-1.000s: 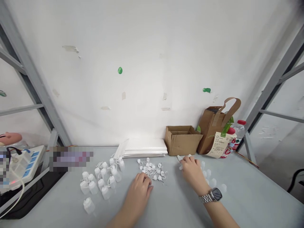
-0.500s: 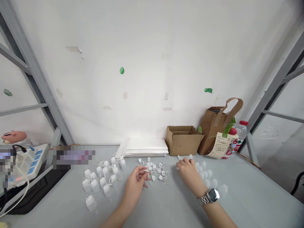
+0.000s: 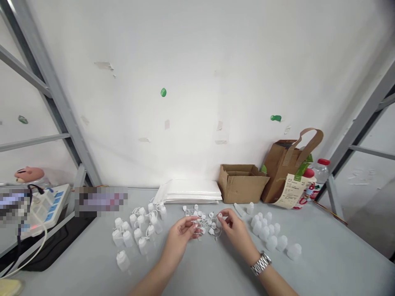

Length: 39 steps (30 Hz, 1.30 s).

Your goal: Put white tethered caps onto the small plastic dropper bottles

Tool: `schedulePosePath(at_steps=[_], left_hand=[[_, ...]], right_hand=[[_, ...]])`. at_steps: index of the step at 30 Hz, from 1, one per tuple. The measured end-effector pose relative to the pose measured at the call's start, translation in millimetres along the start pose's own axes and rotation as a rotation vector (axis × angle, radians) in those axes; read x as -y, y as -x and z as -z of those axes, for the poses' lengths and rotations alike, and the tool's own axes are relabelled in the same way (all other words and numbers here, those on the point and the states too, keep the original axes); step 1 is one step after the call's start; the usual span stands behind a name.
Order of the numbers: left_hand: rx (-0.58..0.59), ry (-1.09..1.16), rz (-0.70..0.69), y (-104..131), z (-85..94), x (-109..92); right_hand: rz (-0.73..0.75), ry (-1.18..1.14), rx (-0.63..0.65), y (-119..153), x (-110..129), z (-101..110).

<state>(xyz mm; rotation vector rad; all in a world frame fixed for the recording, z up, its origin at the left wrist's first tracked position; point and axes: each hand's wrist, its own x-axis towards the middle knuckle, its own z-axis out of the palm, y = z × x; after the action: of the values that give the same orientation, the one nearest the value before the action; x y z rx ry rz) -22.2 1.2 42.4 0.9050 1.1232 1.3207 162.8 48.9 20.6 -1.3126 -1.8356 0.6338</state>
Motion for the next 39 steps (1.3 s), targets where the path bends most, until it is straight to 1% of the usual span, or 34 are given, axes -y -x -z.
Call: schedulePosePath(at_steps=[3,5,7,10,12,15,16,18,21,22,24,28,32,36,39], left_hand=[[-0.003,0.083,0.047,1,2.1,2],[-0.007,0.154,0.082,1,3.3,2],[-0.009,0.214,0.117,0,3.9,2],[-0.024,0.254,0.15,-1,3.4,0],[-0.028,0.252,0.147,0,2.6,-2],[-0.036,0.235,0.125,1,1.5,-4],[-0.039,0.232,0.117,1,1.2,-4],[-0.042,0.227,0.099,2,0.7,-4],[-0.045,0.204,0.054,2,-0.2,-2],[-0.044,0.192,0.042,3,-0.5,-2],[-0.032,0.175,0.026,3,-1.3,-2],[0.012,0.142,-0.013,6,-2.6,-4],[0.06,0.102,-0.052,9,-4.3,-7],[0.05,0.107,-0.074,13,-6.7,-9],[0.047,0.19,-0.051,14,-8.6,-10]], right_hand=[[0.003,-0.025,0.039,0,-4,-3],[0.016,0.006,0.08,0,-6,-5],[0.049,0.048,0.094,1,-7,-6],[0.127,0.062,0.044,1,-3,-3],[0.151,0.033,0.006,2,3,0],[0.131,-0.03,-0.04,6,16,1],[0.116,-0.057,-0.037,8,21,1],[0.084,-0.121,0.03,15,31,-3],[0.077,-0.193,0.202,25,44,-10],[0.077,-0.196,0.235,28,46,-13],[0.065,-0.179,0.256,31,49,-16],[0.016,-0.164,0.225,31,49,-17],[0.011,-0.168,0.207,30,47,-17],[-0.005,-0.103,0.15,32,46,-20],[0.009,-0.06,0.097,33,45,-24]])
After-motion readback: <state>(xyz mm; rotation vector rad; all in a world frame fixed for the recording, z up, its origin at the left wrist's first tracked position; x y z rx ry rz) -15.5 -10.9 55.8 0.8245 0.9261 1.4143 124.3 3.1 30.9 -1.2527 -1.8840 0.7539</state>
